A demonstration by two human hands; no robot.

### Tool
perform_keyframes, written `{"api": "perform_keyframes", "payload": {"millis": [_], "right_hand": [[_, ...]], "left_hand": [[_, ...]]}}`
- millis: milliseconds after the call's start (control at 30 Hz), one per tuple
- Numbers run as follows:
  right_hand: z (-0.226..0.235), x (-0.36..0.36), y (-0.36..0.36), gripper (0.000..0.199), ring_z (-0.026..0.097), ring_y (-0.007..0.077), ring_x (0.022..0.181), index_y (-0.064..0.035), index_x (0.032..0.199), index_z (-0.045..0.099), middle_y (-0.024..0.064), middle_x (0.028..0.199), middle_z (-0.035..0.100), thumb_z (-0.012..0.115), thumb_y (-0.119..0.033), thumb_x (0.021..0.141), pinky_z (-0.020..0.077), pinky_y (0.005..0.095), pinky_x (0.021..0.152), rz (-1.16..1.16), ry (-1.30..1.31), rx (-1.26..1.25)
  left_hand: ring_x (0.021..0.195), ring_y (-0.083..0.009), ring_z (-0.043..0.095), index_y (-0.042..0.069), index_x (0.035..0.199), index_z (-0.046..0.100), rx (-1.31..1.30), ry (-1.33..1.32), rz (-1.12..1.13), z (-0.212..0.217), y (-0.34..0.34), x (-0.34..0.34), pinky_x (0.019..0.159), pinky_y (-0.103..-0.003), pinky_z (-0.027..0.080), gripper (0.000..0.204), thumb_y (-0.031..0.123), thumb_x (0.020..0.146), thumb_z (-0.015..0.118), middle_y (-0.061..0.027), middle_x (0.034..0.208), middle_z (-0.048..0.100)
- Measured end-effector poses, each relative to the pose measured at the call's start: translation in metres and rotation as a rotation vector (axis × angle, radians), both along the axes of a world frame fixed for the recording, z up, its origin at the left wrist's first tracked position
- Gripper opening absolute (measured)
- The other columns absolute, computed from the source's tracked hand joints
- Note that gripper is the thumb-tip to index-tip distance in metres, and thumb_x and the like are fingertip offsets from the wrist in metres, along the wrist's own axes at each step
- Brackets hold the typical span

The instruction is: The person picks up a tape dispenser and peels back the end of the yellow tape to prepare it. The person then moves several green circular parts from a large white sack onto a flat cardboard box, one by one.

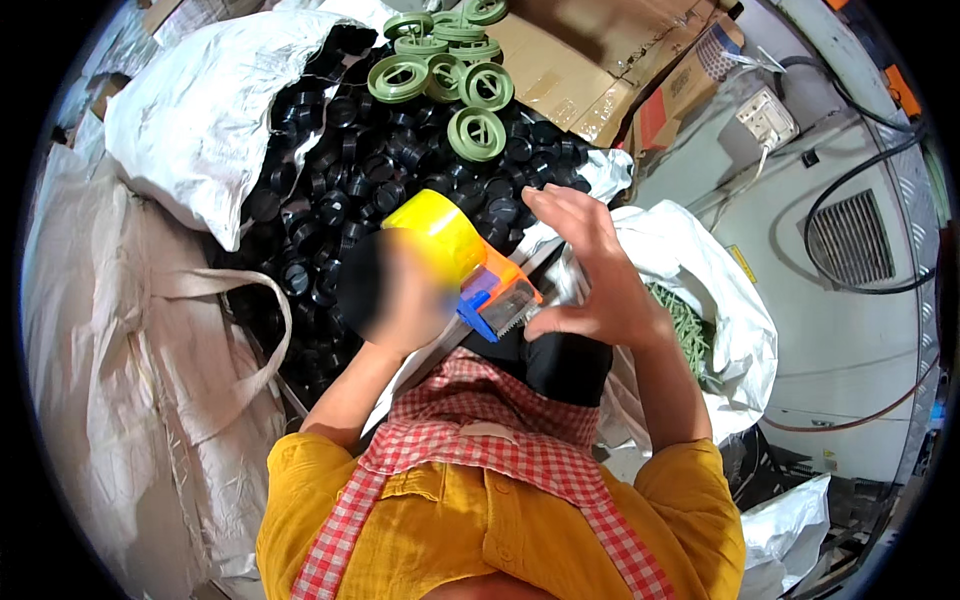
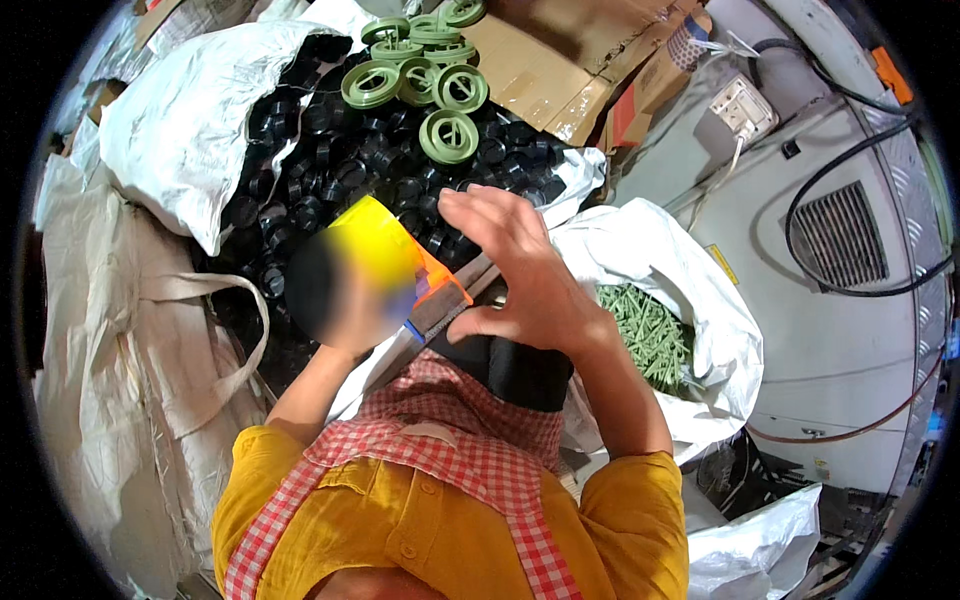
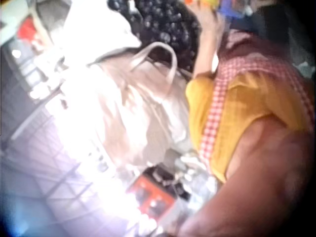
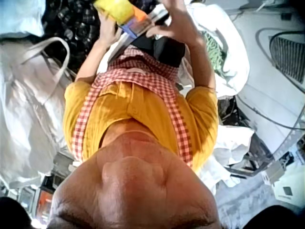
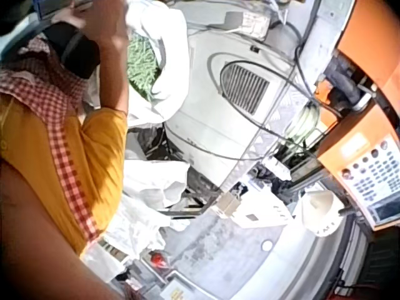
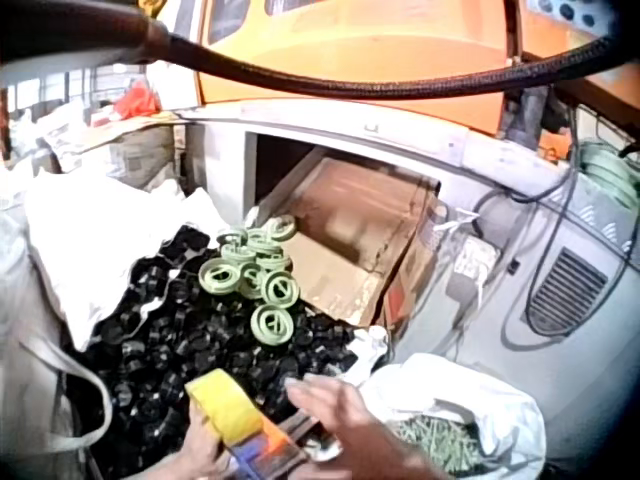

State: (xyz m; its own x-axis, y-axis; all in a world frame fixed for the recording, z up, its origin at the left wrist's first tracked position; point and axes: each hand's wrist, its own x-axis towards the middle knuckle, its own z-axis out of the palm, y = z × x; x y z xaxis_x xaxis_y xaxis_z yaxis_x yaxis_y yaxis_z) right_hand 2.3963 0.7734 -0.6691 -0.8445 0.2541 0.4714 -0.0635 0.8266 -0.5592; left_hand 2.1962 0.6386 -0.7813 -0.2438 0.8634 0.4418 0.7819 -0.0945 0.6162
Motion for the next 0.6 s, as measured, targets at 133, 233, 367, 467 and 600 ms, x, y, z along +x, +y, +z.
{"api": "perform_keyframes", "payload": {"millis": [133,233,367,467,600], "right_hand": [[0.009,0.013,-0.025,0.095,0.038,0.038,0.129,-0.0113,0.139,0.043,0.0095,0.141,0.046,0.079,-0.054,0.061,0.0326,0.0498,0.105,0.055,0.009,0.079],[0.012,0.021,-0.038,0.078,0.04,0.0351,0.128,-0.0174,0.131,0.052,0.0057,0.138,0.048,0.081,-0.045,0.064,0.0358,0.0487,0.1,-0.001,0.024,0.148],[0.016,0.024,-0.047,0.046,0.048,0.03,0.121,-0.0206,0.109,0.065,-0.0013,0.129,0.054,0.081,-0.026,0.066,0.0394,0.0452,0.092,0.013,0.099,0.273],[0.02,0.024,-0.052,0.027,0.055,0.0263,0.113,-0.0176,0.092,0.066,-0.0057,0.117,0.058,0.077,-0.014,0.067,0.0408,0.0434,0.088,0.024,0.149,0.38],[0.023,0.03,-0.056,0.022,0.057,0.024,0.107,-0.0136,0.09,0.063,-0.0018,0.105,0.061,0.074,-0.011,0.071,0.0402,0.0427,0.087,-0.003,0.155,0.424]], "left_hand": [[0.086,-0.0266,0.062,0.004,0.099,0.066,0.045,0.266,-0.005,0.012,-0.022,-0.002,0.079,-0.039,0.049,0.022,0.013,0.08,0.072,-0.0103,0.097,0.066],[0.098,-0.0302,0.06,0.005,0.104,0.066,-0.075,0.088,-0.023,0.018,-0.03,0.002,0.092,-0.044,0.045,0.026,0.012,0.08,0.071,-0.0115,0.106,0.064],[0.116,-0.0342,0.048,0.005,0.112,0.062,0.262,0.303,-0.105,0.024,-0.035,0.009,0.103,-0.058,0.028,0.04,0.009,0.073,0.071,-0.0147,0.114,0.058],[0.12,-0.0344,0.047,0.005,0.114,0.06,0.27,0.216,-0.133,0.022,-0.037,0.016,0.106,-0.061,0.024,0.041,0.012,0.075,0.071,-0.0135,0.12,0.058],[0.119,-0.0374,0.047,0.003,0.115,0.059,0.285,0.182,-0.176,0.021,-0.039,0.027,0.108,-0.062,0.022,0.042,0.008,0.074,0.067,-0.0157,0.118,0.058]]}}
